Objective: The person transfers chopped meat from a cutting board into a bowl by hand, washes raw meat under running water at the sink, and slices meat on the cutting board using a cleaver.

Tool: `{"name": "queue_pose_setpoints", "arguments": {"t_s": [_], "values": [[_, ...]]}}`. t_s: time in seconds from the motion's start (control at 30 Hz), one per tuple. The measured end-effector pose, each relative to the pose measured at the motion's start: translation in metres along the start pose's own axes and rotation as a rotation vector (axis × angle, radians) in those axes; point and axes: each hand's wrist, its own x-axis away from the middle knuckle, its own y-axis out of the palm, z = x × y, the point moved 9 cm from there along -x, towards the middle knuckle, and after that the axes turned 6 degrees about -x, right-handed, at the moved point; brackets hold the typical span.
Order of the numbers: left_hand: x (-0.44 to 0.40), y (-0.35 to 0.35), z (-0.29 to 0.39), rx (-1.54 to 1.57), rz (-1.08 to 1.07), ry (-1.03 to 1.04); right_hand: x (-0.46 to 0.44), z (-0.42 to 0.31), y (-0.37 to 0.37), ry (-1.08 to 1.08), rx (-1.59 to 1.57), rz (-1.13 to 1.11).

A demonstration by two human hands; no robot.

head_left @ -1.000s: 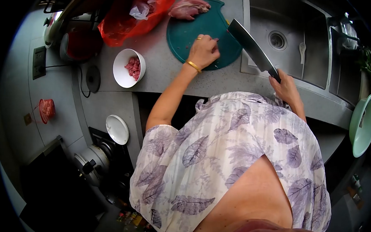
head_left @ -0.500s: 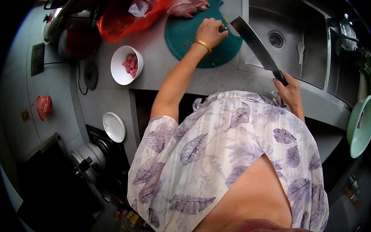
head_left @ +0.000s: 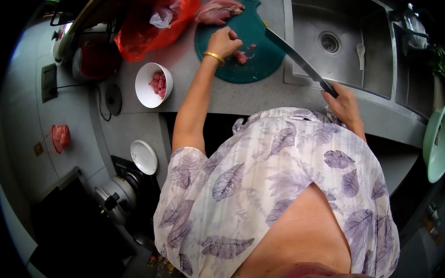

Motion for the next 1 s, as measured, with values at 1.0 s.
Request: {"name": "queue_pose_setpoints", "arguments": {"t_s": [1.0], "values": [[0.070,-0.005,0.017,-0.204,0.200,0.123,-0.018,-0.020,0.014,-0.008,0.106,-0.070]]}}
